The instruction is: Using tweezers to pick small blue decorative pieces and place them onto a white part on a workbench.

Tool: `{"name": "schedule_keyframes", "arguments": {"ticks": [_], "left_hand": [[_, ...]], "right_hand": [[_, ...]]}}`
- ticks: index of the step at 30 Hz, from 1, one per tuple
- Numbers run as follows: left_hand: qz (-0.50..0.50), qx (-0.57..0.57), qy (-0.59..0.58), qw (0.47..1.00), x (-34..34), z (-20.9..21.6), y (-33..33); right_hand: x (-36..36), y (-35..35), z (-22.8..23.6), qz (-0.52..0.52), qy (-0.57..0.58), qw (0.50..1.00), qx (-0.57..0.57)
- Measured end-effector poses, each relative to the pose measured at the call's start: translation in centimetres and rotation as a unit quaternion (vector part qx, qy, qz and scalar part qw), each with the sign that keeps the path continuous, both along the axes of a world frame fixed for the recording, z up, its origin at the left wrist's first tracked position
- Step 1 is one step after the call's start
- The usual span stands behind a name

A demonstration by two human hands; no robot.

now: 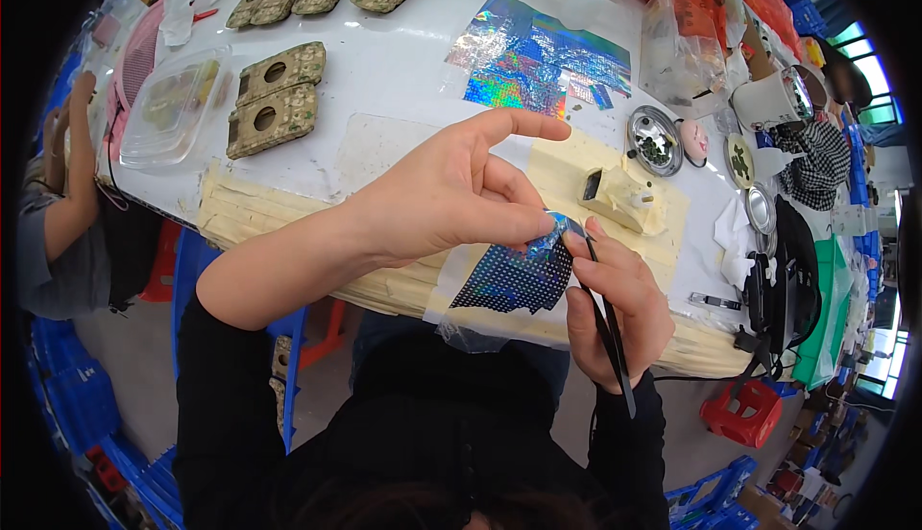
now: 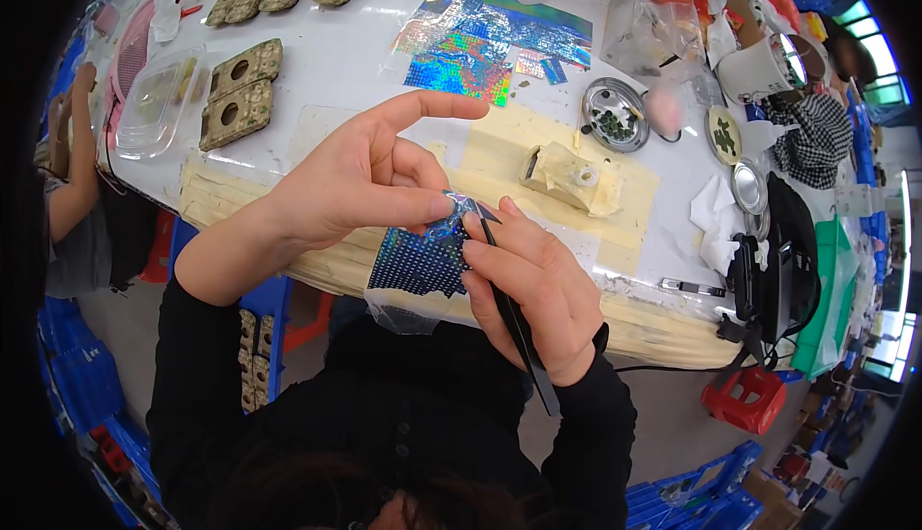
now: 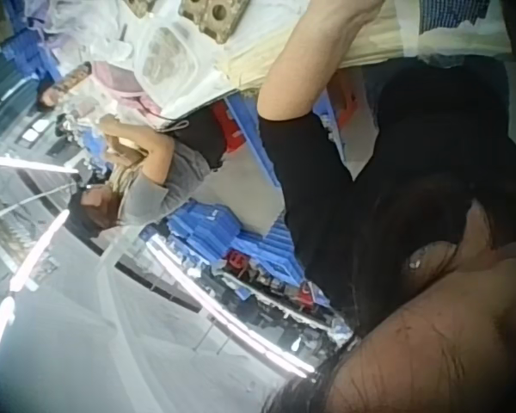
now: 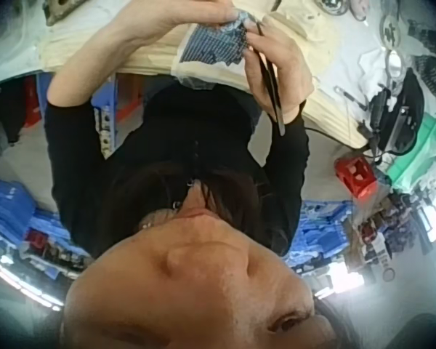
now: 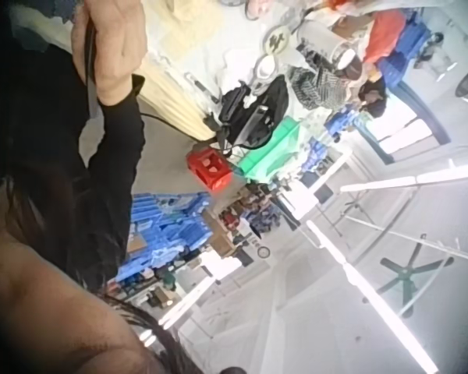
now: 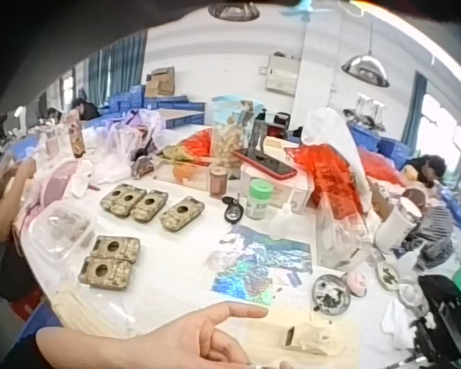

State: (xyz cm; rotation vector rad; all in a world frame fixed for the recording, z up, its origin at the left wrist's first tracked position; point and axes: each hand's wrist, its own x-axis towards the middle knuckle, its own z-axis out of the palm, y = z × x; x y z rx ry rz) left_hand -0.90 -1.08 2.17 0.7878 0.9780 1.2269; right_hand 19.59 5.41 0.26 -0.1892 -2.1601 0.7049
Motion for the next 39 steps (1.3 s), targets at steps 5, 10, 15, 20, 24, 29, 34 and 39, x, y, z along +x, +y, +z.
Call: {"name": "schedule_keyframes", "arguments": {"ticks": [5, 10, 15, 20, 24, 29, 34, 39], "left_hand": [[0.001, -0.003, 0.007, 1.000, -0.09, 0.08, -0.05], [0.004, -0.008, -0.007, 1.000, -0.14, -0.08, -0.11], [-0.002, -0.014, -0.010, 1.000, -0.14, 0.00, -0.07], [-0.007, -0.010, -0.013, 1.000, -0.22, -0.15, -0.07], [-0.009, -0.010, -0.015, 1.000, -0.25, -0.21, -0.07], [-0.010, -0.007, -0.015, 1.000, -0.23, -0.19, -0.06], [-0.008, -0.012, -0.013, 1.000, -0.22, -0.14, -0.10], [-0.007, -0.017, -0.010, 1.000, -0.16, 0.03, -0.10]], "right_hand": [[-0.11, 0.01, 0.17, -0.033, -0.033, 0.993, 0.107], [0.08, -0.17, -0.05, -0.042, -0.055, 0.984, 0.167], [0.21, -0.03, -0.27, -0.043, -0.049, 0.980, 0.188], [0.26, 0.19, -0.12, -0.031, -0.059, 0.974, 0.217], [0.25, 0.18, -0.05, -0.029, -0.064, 0.974, 0.214], [0.31, 0.17, -0.10, -0.030, -0.064, 0.974, 0.214], [0.32, 0.21, -0.03, -0.024, -0.062, 0.975, 0.212], [0.35, 0.22, 0.00, -0.019, -0.063, 0.977, 0.201]]}}
